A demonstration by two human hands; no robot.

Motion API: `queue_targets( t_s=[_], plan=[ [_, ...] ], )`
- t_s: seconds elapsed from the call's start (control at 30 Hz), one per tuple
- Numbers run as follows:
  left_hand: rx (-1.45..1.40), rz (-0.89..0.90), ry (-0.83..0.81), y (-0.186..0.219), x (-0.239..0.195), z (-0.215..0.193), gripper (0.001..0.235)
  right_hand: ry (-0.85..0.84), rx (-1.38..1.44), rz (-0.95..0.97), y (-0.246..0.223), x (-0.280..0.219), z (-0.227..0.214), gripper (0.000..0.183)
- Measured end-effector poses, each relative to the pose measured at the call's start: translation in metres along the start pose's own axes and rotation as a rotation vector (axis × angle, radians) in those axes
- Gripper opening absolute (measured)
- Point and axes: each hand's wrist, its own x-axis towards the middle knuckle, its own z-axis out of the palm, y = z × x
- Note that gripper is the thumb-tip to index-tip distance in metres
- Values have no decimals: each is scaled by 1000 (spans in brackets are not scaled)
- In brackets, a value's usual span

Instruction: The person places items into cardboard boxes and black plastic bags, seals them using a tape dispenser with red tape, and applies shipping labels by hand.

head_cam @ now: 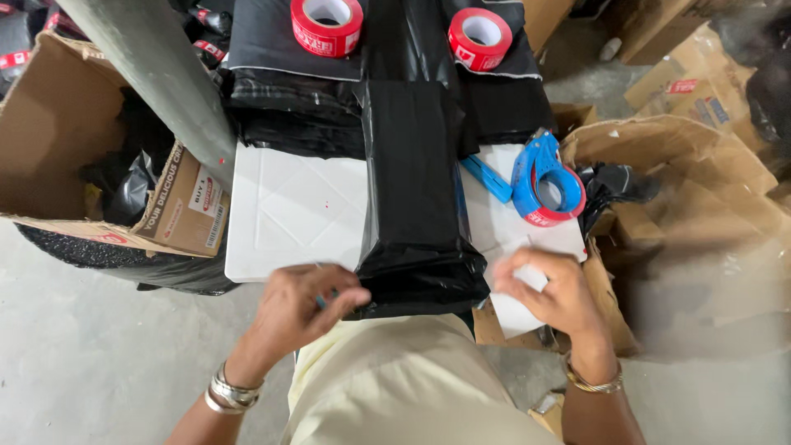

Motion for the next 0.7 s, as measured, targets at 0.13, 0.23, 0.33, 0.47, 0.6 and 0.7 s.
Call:
queue_targets(
  t_s=[0.13, 0.23, 0.33, 0.47, 0.6, 0.7],
  plan=[
    [170, -172, 219, -2, 4, 30, 69, 203, -166, -185, -18, 15, 30, 64],
    [157, -272, 77, -12, 6, 50, 61, 219, -381, -34, -14, 17, 54, 75],
    [116, -350, 112, -19, -4, 58, 59, 301, -443, 143, 1, 10, 56, 56],
    [22, -288, 142, -15, -14, 69, 61, 290, -216, 132, 11, -12, 60, 51],
    [-75, -290, 200, -8, -20, 62, 57, 117, -68, 200, 10, -24, 47, 44],
    [-185, -364, 198, -3, -22, 56, 52, 188, -44, 154, 0, -27, 31, 30]
  ],
)
